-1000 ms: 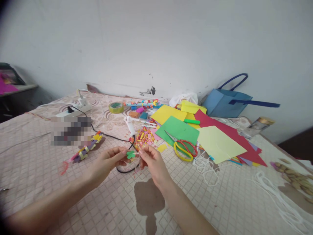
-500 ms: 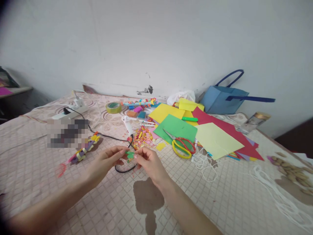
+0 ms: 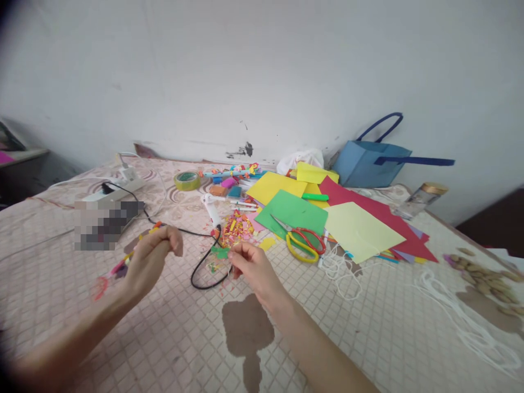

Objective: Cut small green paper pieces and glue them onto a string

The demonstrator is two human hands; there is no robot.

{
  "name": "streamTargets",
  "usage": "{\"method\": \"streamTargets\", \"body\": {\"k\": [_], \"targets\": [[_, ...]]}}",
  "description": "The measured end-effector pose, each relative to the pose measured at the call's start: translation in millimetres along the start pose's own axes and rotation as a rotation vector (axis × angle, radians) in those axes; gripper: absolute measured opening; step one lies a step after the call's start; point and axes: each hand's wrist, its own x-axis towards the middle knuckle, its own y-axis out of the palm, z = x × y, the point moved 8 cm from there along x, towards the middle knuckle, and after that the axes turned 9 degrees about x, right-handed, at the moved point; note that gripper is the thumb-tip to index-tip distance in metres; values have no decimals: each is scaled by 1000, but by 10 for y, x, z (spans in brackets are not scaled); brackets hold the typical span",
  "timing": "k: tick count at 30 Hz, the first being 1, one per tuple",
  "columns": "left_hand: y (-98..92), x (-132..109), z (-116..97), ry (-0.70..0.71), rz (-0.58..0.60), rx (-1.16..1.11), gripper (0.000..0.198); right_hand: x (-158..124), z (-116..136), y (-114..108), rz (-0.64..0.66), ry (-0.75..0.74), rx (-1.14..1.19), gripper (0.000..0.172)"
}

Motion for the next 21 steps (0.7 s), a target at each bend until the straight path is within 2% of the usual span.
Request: {"method": "streamTargets", "body": {"k": [4, 7, 11, 14, 17, 21], "targets": [[231, -140, -181, 92, 136, 200, 15, -28, -33, 104, 68, 13, -26, 19], [387, -203, -205, 121, 223, 215, 11, -60, -61, 177, 109, 47, -16, 21], [483, -210, 14, -118, 307, -45, 12, -83, -72, 203, 121, 93, 72, 22], [509, -230, 147, -279, 314, -224, 17, -87, -85, 219, 151, 132, 147, 19], [529, -253, 201, -345, 312, -296, 19, -85, -90, 216, 164, 138, 156, 15], [535, -263, 200, -357, 298, -315, 19, -83, -100, 201, 155, 134, 146, 13]]}}
